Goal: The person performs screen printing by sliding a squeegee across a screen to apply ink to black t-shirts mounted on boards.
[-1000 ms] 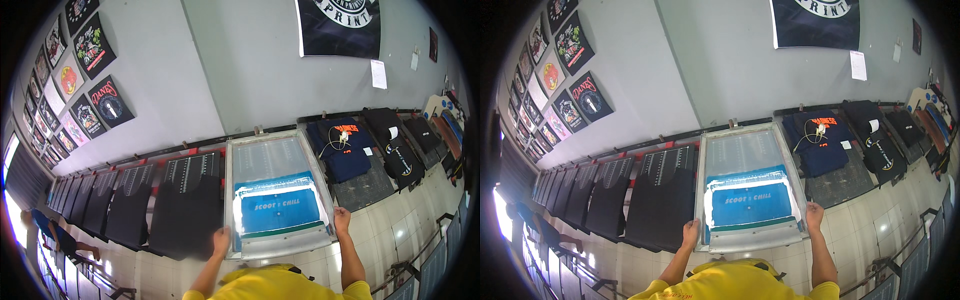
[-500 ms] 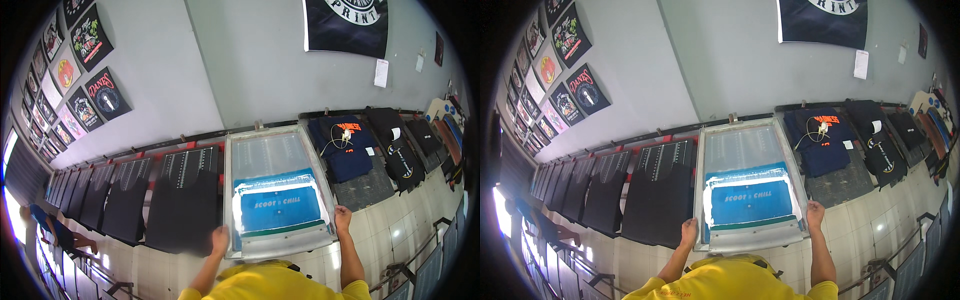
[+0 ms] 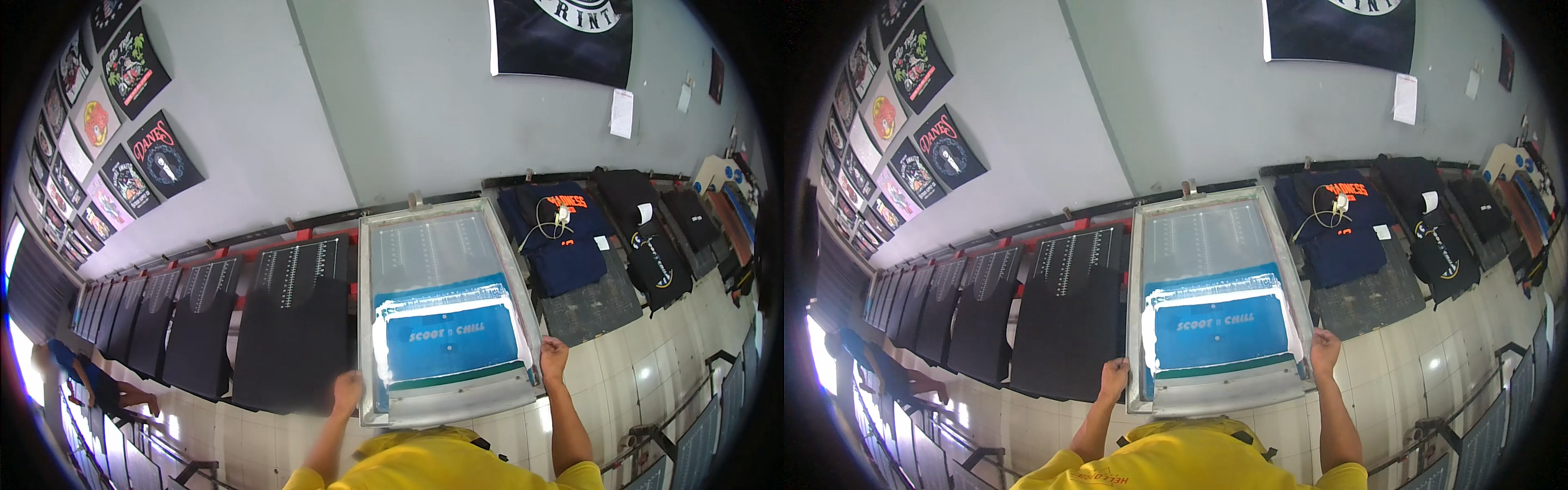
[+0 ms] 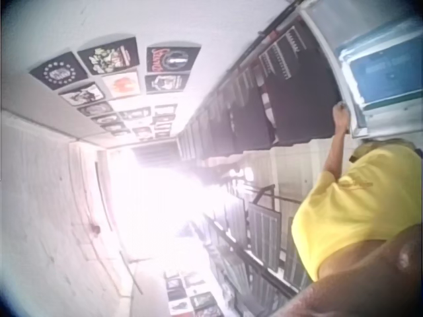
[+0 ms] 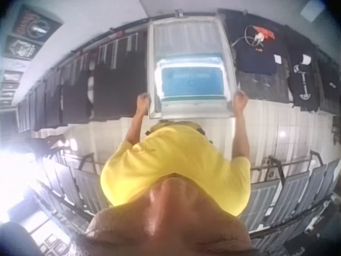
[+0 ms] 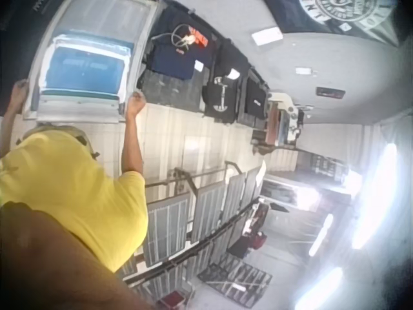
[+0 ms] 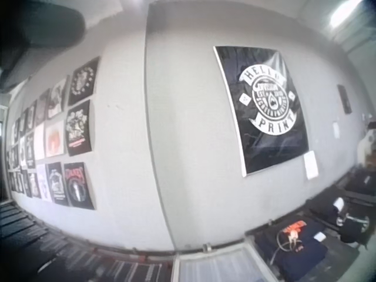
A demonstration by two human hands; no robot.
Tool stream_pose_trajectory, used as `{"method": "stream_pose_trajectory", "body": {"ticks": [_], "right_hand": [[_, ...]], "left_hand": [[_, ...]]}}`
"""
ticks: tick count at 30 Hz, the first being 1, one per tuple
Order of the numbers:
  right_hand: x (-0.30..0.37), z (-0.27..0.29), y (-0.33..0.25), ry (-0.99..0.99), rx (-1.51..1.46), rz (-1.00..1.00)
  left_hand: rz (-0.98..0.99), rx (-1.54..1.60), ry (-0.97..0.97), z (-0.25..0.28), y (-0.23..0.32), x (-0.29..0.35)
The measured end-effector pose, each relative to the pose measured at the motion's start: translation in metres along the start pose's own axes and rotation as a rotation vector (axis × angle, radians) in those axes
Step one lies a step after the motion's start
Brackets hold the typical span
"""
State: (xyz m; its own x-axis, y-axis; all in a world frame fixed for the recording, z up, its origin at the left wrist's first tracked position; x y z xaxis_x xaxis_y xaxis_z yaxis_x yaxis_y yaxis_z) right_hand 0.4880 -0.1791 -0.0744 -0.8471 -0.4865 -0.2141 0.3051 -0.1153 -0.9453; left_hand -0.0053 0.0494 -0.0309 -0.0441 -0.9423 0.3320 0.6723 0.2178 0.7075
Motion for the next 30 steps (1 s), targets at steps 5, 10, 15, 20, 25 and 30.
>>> {"method": "stream_pose_trajectory", "body": {"ticks": [5,10,15,20,25,30], "right_hand": [[0.006,-0.005,0.010,-0.013,0.068,0.070],[0.006,-0.002,0.014,-0.037,0.056,0.059],[0.005,-0.009,0.007,-0.004,0.048,0.135],[0.008,-0.008,-0.023,0.045,0.183,0.211],[0.047,0.004,-0.101,-0.017,0.442,0.638],[0.126,-0.023,-0.184,-0.725,0.484,0.878]], "left_hand": [[-0.083,-0.138,0.026,-0.004,-0.011,-0.015],[-0.043,-0.013,-0.010,-0.003,-0.008,-0.011],[-0.059,-0.067,-0.029,0.002,0.000,-0.016],[-0.169,-0.078,0.089,0.000,-0.003,-0.017],[-0.332,0.082,0.175,0.031,0.036,0.058],[-0.019,0.295,-0.751,0.023,0.014,0.128]]}}
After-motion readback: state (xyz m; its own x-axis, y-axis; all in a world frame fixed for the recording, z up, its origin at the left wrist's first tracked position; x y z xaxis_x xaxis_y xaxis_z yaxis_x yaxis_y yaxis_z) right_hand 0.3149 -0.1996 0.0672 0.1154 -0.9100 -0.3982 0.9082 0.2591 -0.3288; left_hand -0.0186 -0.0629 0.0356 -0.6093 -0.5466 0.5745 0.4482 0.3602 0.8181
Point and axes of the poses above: each hand's wrist, its own x-axis away from the middle knuckle, its own z-axis out of the back of the hand, y = z × x, the point moved 3 cm from there along -x, towards the middle knuckle, and after that the axes turned 12 degrees about z, right-handed, at the moved point
